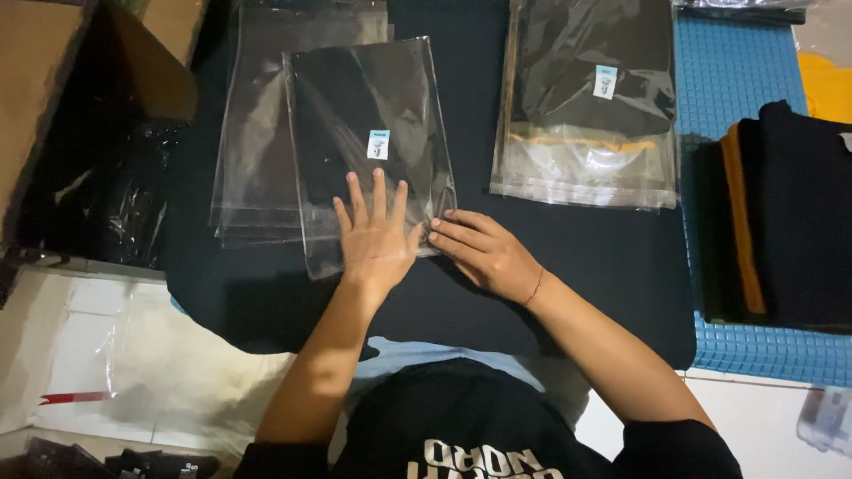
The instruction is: The person packages folded shirts by placing them into clear plastic bags and sealing the adhesive strips.
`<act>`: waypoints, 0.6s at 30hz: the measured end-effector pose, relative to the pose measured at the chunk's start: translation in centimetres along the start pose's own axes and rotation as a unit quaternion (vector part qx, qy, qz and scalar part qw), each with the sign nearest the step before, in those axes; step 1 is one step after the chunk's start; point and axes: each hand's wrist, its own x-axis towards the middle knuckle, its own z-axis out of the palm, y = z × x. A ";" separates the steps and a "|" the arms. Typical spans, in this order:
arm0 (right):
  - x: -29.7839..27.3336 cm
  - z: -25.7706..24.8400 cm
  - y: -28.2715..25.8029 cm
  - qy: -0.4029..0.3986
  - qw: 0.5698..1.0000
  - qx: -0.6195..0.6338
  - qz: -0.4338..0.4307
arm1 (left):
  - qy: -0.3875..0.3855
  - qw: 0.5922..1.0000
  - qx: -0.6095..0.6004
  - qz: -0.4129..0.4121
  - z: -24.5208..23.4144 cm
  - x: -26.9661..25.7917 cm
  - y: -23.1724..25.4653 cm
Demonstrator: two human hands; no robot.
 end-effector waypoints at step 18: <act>3.2 -0.9 2.3 0.077 0.990 0.080 0.084 | 0.143 0.959 -0.151 0.193 -8.3 -6.1 -2.7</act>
